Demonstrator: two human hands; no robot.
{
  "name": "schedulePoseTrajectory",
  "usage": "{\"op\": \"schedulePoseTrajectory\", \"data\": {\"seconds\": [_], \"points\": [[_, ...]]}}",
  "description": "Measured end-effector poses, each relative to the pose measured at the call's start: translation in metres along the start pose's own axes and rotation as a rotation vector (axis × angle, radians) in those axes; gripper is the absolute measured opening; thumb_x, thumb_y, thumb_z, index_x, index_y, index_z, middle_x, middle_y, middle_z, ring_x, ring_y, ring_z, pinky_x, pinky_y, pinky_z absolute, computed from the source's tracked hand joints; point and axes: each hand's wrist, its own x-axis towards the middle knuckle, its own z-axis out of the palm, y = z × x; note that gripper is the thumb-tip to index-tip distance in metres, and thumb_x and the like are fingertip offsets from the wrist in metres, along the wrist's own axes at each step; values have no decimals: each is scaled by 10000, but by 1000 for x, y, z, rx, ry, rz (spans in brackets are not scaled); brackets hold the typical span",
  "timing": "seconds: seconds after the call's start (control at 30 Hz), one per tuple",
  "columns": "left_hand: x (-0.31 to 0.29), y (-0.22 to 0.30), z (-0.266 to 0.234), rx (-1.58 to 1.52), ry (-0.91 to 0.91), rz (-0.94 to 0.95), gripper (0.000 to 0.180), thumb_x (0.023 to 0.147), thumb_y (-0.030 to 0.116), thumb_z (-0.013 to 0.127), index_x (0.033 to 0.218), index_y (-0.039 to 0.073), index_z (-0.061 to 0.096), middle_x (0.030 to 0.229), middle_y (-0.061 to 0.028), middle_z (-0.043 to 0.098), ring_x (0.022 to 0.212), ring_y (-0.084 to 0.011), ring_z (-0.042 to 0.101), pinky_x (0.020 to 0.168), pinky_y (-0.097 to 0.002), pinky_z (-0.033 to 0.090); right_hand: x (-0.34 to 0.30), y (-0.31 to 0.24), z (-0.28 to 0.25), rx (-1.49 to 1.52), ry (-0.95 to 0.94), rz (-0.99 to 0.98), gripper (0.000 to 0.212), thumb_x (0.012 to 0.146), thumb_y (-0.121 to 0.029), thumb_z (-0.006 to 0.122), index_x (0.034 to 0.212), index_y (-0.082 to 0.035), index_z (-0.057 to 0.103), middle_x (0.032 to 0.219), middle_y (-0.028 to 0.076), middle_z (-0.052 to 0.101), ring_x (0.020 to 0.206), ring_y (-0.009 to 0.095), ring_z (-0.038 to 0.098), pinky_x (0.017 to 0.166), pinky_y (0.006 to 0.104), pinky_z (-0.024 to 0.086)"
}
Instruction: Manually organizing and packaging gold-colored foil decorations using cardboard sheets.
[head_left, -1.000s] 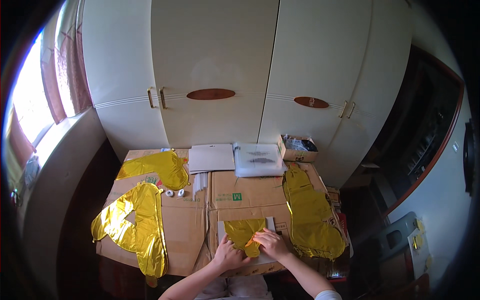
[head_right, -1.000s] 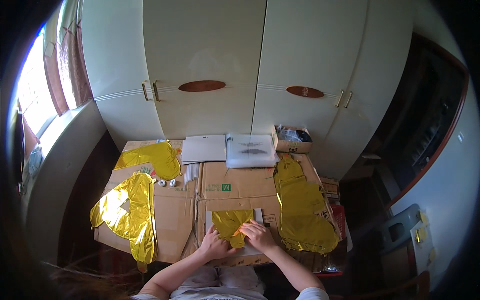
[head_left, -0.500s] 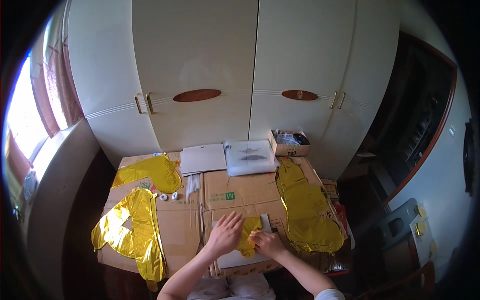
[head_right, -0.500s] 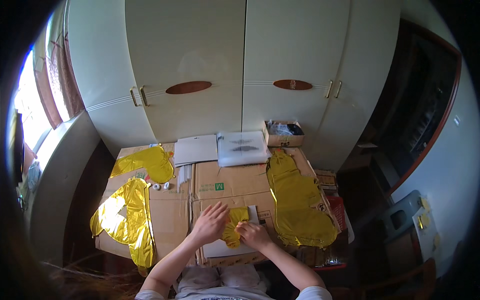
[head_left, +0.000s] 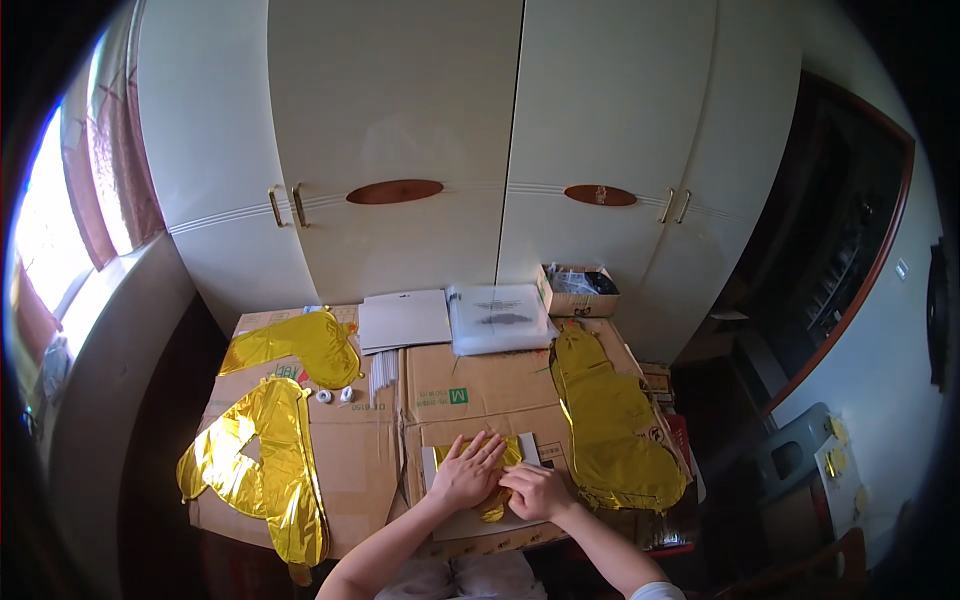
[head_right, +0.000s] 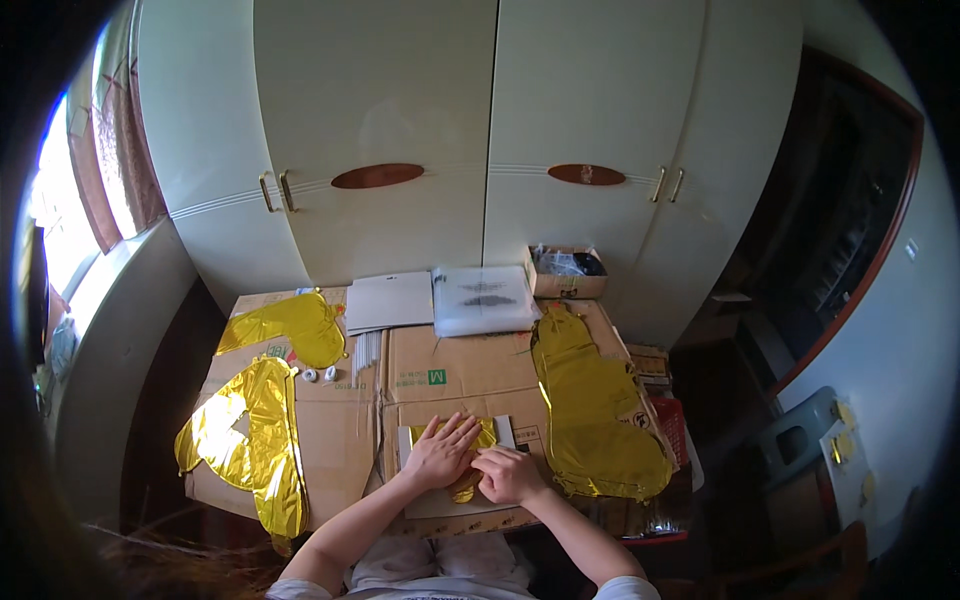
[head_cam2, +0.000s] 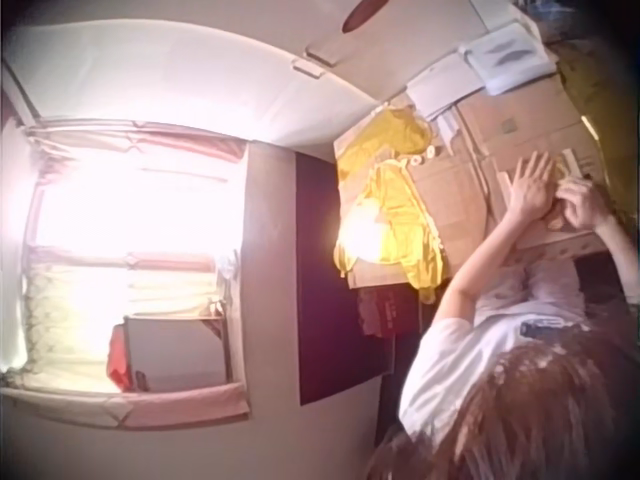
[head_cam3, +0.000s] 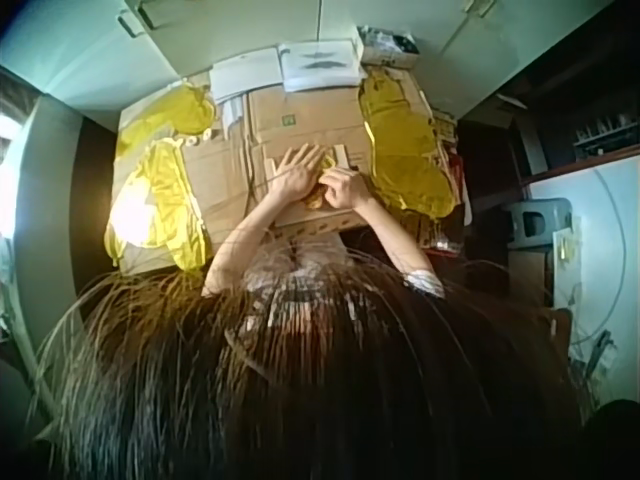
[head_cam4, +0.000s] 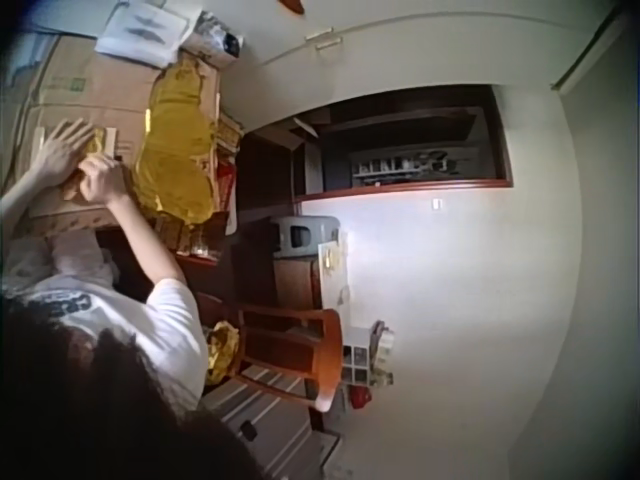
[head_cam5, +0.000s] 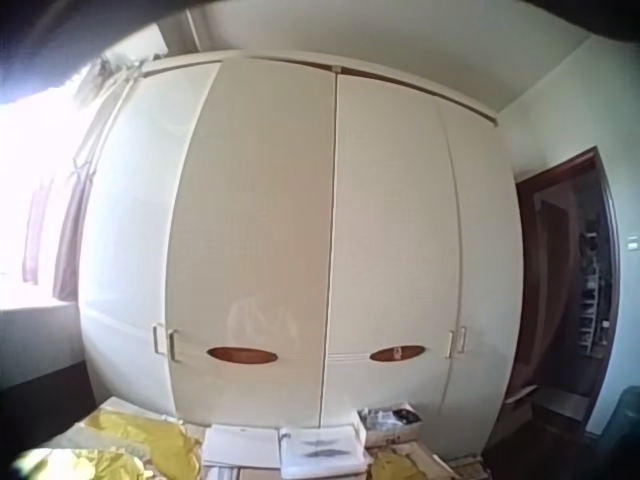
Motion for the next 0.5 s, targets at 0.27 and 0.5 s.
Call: {"op": "schedulePoseTrajectory", "data": {"seconds": [0.27,0.5], "points": [[0,-2,7,45,9,-6,577,954,354,394,1477,114,354,1539,-36,348,1439,-239,283,1165,-506,181,21,34,23,-308,-241,153,534,990,-328,404,1378,37,443,1432,204,453,1381,301,374,1163,461,228],[-2,-6,6,-104,36,-11,609,937,349,424,1437,9,361,1526,-128,347,1438,-263,280,1165,-491,191,14,38,35,-349,-243,161,625,936,-365,499,1397,48,409,1457,206,419,1393,310,348,1164,471,221]]}}
